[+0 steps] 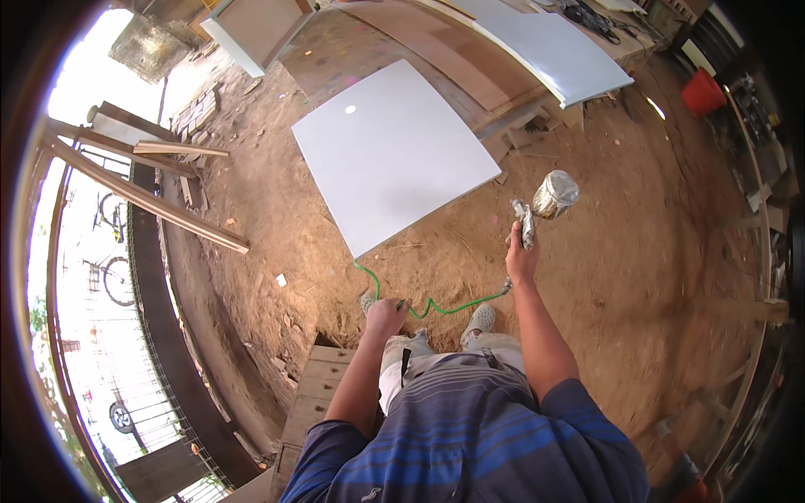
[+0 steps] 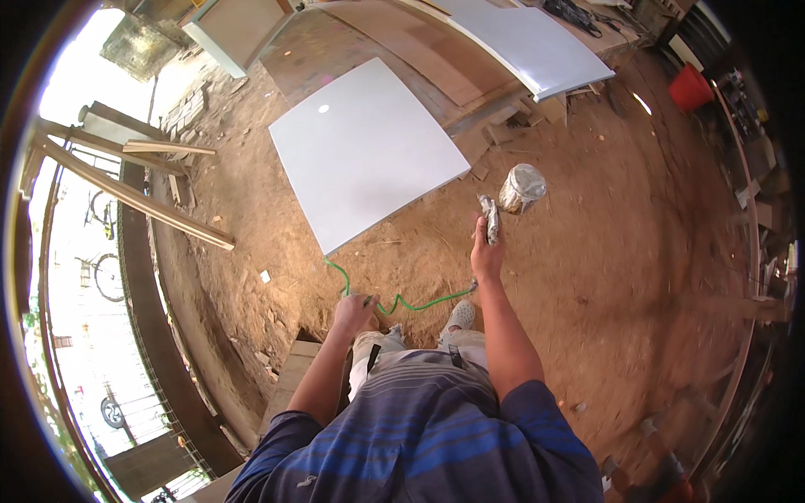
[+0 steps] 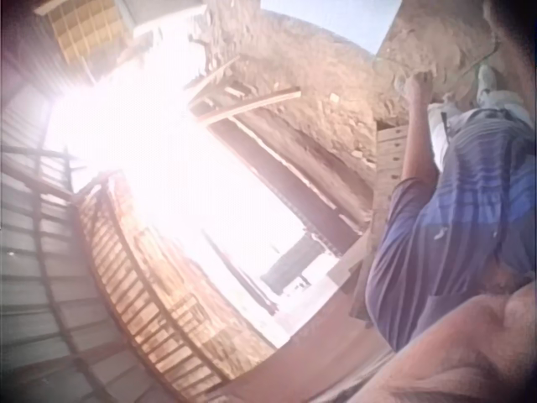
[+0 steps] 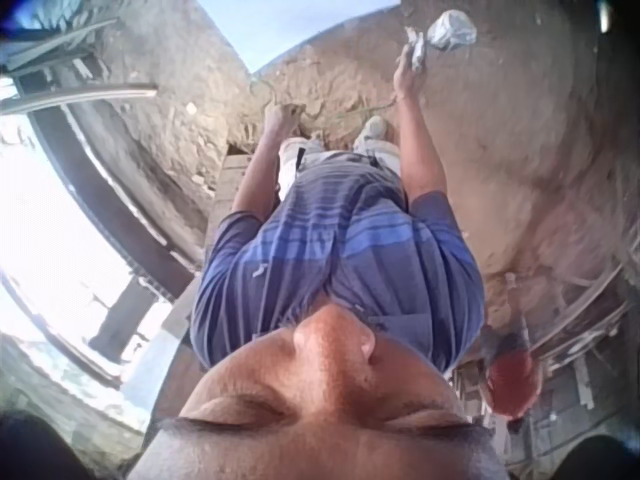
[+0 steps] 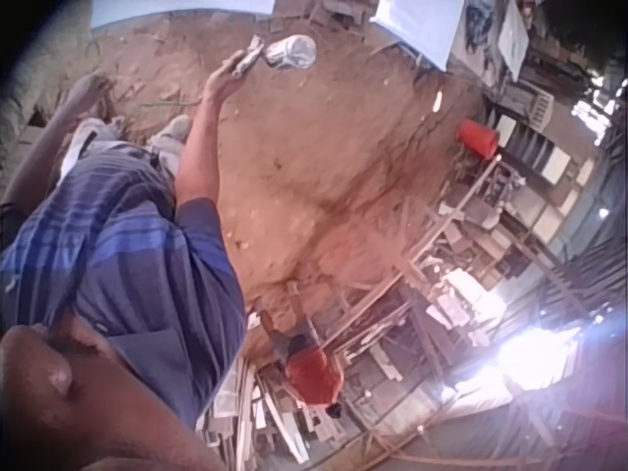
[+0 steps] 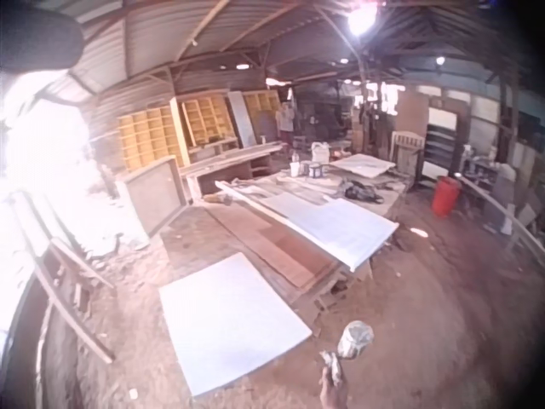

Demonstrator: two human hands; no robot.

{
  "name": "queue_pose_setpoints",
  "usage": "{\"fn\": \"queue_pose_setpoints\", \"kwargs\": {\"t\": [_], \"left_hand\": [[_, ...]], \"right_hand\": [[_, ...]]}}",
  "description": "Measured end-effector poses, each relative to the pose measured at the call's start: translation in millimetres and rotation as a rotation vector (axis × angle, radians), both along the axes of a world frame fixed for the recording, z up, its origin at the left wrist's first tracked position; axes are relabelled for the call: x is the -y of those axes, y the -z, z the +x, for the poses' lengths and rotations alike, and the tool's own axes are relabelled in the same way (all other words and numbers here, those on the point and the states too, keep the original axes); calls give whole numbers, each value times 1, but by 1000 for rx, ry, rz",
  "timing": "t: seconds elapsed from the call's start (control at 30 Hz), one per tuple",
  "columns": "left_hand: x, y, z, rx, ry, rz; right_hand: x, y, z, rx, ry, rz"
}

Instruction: The person uses a spray gun to apply a white finish to a rectangular panel on a workbench. The person moves the spray gun in overlapping strokes while holding the trigger by hand.

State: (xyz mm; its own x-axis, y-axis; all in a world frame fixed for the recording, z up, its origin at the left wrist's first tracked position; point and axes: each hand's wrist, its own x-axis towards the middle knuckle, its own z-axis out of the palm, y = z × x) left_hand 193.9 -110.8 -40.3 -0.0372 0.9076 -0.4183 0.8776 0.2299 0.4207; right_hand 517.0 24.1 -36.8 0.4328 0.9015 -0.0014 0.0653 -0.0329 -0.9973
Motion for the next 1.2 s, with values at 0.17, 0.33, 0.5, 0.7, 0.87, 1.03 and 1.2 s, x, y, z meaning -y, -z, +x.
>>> {"fn": "queue_pose_setpoints", "kwargs": {"t": [0.17, 0.33, 0.5, 0.7, 0.87, 1.03, 1.2], "left_hand": [[-1, -5, 2, -22, 6, -35], [4, -1, -5, -3, -11, -43], [11, 1, -12, 0, -20, -29], [22, 5, -18, -9, -25, 2], [28, 8, -24, -26, -35, 29], [32, 7, -26, -25, -40, 17], [36, 10, -29, -32, -45, -14]], "right_hand": [[14, -4, -1, 152, -133, -28], [30, -9, -24, 163, -275, -45], [41, -23, -50, 168, -347, -22], [52, -21, -71, 202, -455, -27], [63, -20, -87, 162, -556, -58], [73, -12, -105, 193, -568, 73], [86, -15, -112, 51, -687, -93]]}}
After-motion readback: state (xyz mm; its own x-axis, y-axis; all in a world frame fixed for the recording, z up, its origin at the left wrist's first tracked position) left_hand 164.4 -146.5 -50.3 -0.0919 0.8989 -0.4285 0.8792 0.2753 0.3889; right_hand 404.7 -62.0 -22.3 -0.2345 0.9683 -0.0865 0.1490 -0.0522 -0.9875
